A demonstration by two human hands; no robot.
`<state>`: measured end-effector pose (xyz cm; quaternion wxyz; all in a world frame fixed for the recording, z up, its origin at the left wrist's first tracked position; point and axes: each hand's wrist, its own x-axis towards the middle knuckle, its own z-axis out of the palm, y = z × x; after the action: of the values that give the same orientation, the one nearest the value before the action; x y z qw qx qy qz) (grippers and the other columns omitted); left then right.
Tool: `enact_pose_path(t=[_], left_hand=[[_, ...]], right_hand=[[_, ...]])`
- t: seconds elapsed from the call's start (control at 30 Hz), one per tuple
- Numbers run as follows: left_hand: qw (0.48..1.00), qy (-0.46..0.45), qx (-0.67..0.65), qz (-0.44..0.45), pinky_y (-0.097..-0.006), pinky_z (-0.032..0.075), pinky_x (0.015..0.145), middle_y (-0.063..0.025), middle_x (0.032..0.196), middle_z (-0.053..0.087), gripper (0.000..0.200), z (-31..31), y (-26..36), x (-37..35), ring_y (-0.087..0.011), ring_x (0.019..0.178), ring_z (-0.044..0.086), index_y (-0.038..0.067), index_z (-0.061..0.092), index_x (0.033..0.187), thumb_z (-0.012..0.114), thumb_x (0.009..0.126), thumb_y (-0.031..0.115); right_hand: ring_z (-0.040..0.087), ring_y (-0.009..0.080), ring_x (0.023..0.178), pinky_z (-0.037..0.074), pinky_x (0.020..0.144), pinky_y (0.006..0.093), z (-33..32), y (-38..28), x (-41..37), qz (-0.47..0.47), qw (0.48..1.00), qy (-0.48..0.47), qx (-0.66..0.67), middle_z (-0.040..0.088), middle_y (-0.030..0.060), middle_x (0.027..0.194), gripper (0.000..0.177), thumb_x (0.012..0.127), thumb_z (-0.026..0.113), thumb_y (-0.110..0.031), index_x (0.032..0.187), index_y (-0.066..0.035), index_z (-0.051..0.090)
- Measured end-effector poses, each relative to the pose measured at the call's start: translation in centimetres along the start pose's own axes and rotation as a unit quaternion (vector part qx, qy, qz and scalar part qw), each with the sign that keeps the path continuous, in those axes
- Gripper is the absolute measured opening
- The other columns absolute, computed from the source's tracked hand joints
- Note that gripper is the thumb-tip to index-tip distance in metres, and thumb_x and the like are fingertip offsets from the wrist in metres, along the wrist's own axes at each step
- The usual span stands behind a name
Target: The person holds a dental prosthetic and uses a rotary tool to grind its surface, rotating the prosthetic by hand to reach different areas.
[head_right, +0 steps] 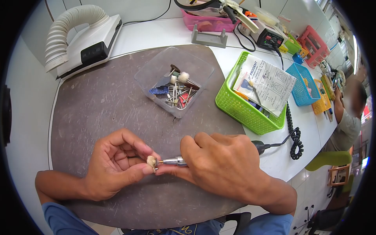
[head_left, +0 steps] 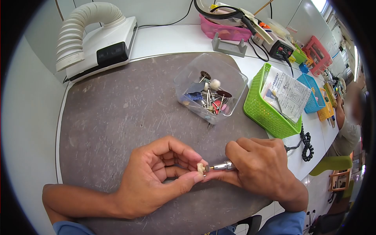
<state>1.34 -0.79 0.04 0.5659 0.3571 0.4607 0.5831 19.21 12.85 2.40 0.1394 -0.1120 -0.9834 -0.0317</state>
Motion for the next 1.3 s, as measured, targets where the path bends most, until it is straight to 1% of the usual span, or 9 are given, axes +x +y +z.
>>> enact_pose_path(t=[0.23, 0.53, 1.3], left_hand=[[1.0, 0.003, 0.007, 0.019, -0.0335, 0.055, 0.093, -0.0186, 0.105, 0.066, 0.023, 0.1, -0.11, -0.02, -0.0194, 0.1, 0.066, -0.002, 0.055, 0.102, 0.067, 0.084, -0.009], [1.0, -0.005, -0.008, 0.024, -0.0337, 0.055, 0.093, -0.0197, 0.105, 0.066, 0.022, 0.08, -0.17, 0.0, -0.0199, 0.099, 0.066, -0.002, 0.055, 0.101, 0.067, 0.084, -0.009], [1.0, -0.003, -0.003, 0.031, -0.0328, 0.055, 0.092, -0.0186, 0.105, 0.065, 0.022, 0.07, -0.21, -0.04, -0.0187, 0.099, 0.066, -0.002, 0.055, 0.101, 0.067, 0.084, -0.009]], right_hand=[[0.058, 0.0133, 0.045, 0.038, 0.035, 0.0279, 0.02, 0.01, -0.01, 0.001, 1.0, 0.0, -0.002, 0.047, -0.0005, 0.052, 0.055, 0.078, 0.07, -0.058, 0.06, -0.011, 0.046], [0.058, 0.0131, 0.045, 0.038, 0.036, 0.0281, -0.08, -0.12, -0.04, -0.001, 1.0, 0.003, -0.006, 0.047, -0.0002, 0.053, 0.055, 0.077, 0.07, -0.058, 0.06, -0.011, 0.046], [0.056, 0.0124, 0.044, 0.037, 0.036, 0.0271, -0.18, -0.13, -0.03, 0.008, 1.0, 0.011, -0.012, 0.046, -0.0009, 0.052, 0.056, 0.077, 0.07, -0.059, 0.059, -0.012, 0.046]])
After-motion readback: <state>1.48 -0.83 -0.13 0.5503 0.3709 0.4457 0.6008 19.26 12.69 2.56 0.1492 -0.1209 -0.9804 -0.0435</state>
